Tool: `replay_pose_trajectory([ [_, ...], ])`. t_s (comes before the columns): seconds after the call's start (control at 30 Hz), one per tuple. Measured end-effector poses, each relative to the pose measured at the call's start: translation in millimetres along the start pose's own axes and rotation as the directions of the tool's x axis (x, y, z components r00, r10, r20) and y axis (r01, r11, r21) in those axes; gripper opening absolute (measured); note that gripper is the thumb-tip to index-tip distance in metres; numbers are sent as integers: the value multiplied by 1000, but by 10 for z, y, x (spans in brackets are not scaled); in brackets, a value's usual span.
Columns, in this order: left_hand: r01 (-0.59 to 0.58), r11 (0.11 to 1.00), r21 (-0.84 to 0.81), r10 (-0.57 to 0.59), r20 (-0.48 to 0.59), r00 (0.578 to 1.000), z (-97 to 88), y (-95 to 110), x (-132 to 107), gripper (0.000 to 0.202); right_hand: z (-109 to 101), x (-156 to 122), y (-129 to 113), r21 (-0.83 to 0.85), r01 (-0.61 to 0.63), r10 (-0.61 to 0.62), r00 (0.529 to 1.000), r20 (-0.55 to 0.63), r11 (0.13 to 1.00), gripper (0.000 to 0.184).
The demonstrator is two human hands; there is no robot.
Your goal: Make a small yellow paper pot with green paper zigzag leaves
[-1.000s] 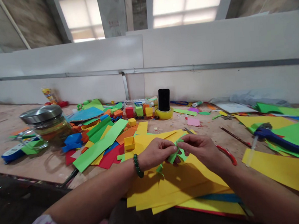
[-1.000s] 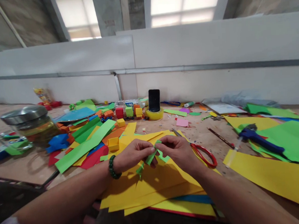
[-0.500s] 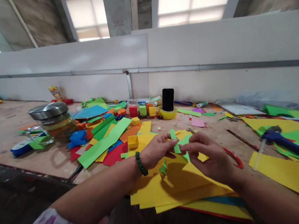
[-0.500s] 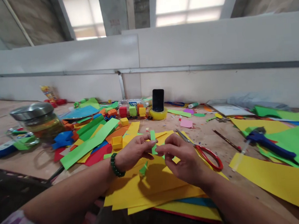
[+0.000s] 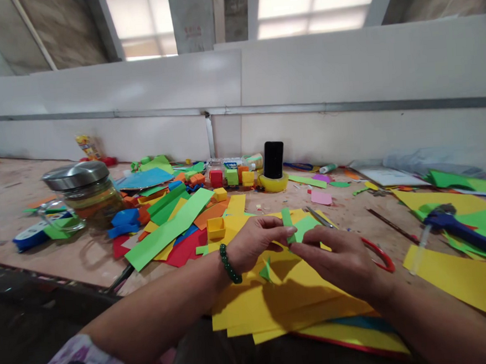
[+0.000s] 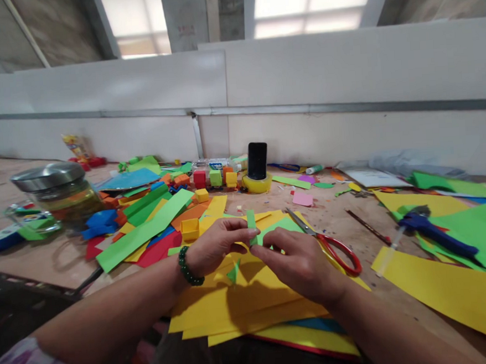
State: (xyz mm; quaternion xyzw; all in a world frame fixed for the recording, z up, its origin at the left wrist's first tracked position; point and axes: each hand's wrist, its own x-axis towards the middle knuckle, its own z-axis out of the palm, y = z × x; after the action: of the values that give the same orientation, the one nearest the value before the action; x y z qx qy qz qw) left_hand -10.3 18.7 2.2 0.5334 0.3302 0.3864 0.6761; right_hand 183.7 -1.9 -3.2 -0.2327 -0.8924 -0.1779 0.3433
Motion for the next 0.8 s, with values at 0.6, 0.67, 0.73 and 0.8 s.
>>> replay_pose_trajectory([
  [0.6, -55, 984, 170, 47, 47, 998, 12, 8, -19, 27, 16, 139, -6, 642, -648, 665, 694, 275, 410, 19],
  [0.67, -22, 977, 211, 7, 75, 997, 18, -4, -22, 28, 21, 157, 12, 657, -675, 669, 662, 338, 336, 24],
  [0.73, 1, 973, 230, -25, 102, 994, 20, -6, -24, 29, 21, 163, 22, 670, -676, 679, 648, 344, 306, 26],
  [0.8, -3, 972, 234, -24, 113, 993, 20, 2, -27, 29, 20, 160, 24, 680, -675, 683, 642, 350, 286, 27],
])
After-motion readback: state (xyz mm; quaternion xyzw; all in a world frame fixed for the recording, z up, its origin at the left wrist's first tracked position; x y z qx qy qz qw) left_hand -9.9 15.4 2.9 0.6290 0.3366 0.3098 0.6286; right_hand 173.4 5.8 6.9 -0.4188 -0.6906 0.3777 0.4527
